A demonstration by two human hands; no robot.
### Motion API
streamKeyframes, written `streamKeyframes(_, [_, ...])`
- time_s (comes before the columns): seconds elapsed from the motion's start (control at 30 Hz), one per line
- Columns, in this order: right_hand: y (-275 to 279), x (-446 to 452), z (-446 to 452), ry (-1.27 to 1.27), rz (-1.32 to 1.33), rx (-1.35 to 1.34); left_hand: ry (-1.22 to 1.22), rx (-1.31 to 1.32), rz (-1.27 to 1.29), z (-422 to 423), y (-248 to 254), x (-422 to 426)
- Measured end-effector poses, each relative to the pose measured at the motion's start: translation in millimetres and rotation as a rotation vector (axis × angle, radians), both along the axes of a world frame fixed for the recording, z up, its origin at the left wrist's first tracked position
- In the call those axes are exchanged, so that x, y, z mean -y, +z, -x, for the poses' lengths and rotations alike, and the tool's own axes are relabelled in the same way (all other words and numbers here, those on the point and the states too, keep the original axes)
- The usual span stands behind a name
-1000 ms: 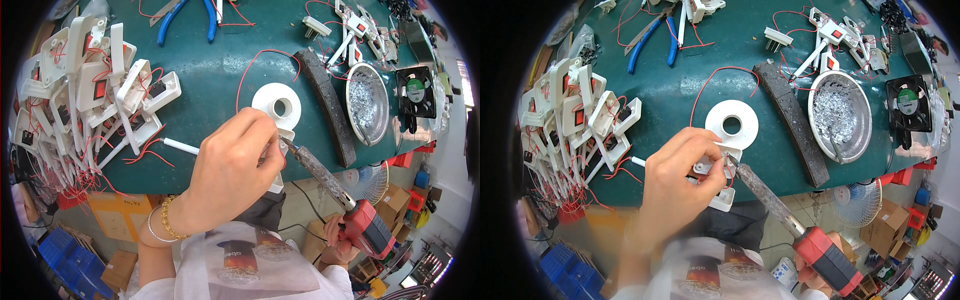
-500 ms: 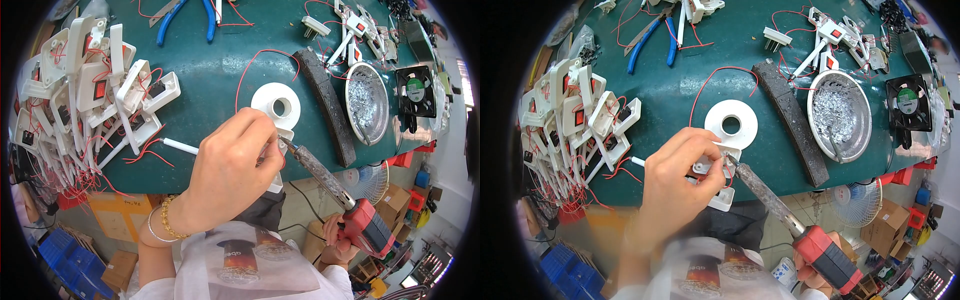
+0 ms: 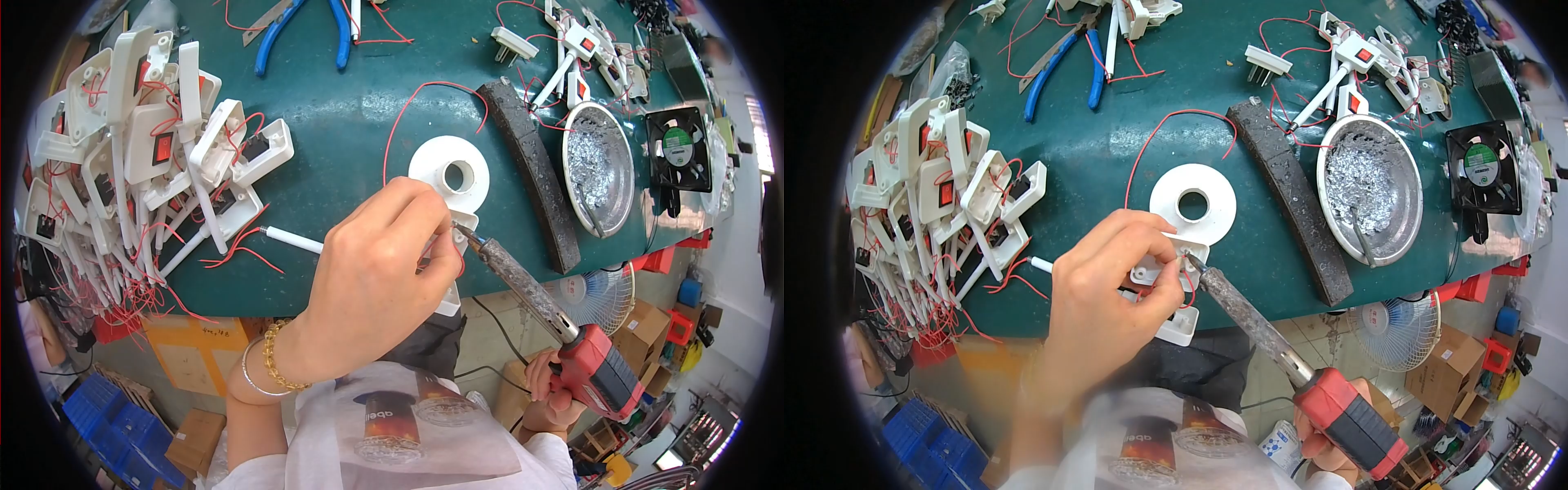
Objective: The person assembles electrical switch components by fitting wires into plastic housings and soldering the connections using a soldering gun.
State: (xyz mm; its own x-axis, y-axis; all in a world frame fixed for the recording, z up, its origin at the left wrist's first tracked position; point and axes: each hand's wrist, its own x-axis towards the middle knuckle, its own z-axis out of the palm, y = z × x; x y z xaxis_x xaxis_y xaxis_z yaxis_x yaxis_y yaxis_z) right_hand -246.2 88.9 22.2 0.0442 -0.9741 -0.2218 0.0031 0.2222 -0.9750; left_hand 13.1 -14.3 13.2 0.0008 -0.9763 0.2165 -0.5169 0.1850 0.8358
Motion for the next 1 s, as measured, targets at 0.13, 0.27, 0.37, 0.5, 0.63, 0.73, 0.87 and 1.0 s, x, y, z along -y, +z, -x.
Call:
streamKeyframes(0.13, [4.6,5.0,-4.9,-0.036,-0.021,0.031,0.001,-0.003,-0.006,0.4,0.3,-0.2])
streamKeyframes(0.27, [1.1,8.0,5.1,0.089,0.056,0.116,0.002,-0.006,-0.001,0.2,0.1,0.0])
streamKeyframes(0.37, [6.7,7.6,0.7,0.057,0.033,0.139,0.000,-0.012,-0.004,-0.2,-0.7,-0.3])
streamKeyframes(0.5, [5.6,6.3,-2.2,-0.056,-0.008,0.178,0.001,-0.017,-0.017,0.5,0.3,0.1])
streamKeyframes(0.63, [5.1,1.6,-5.3,-0.066,-0.009,0.090,-0.001,-0.017,0.007,-0.5,0.0,0.8])
streamKeyframes(0.73, [1.2,0.0,-4.1,-0.128,-0.026,0.063,-0.001,-0.011,0.013,-0.3,-0.7,0.5])
streamKeyframes(0.87, [-2.9,-2.0,0.6,-0.107,-0.034,0.083,0.004,-0.010,0.001,-0.1,-0.8,0.1])
streamKeyframes(1.0, [-3.5,-3.6,0.6,-0.130,-0.036,0.058,0.008,-0.007,0.009,0.1,-1.5,0.0])
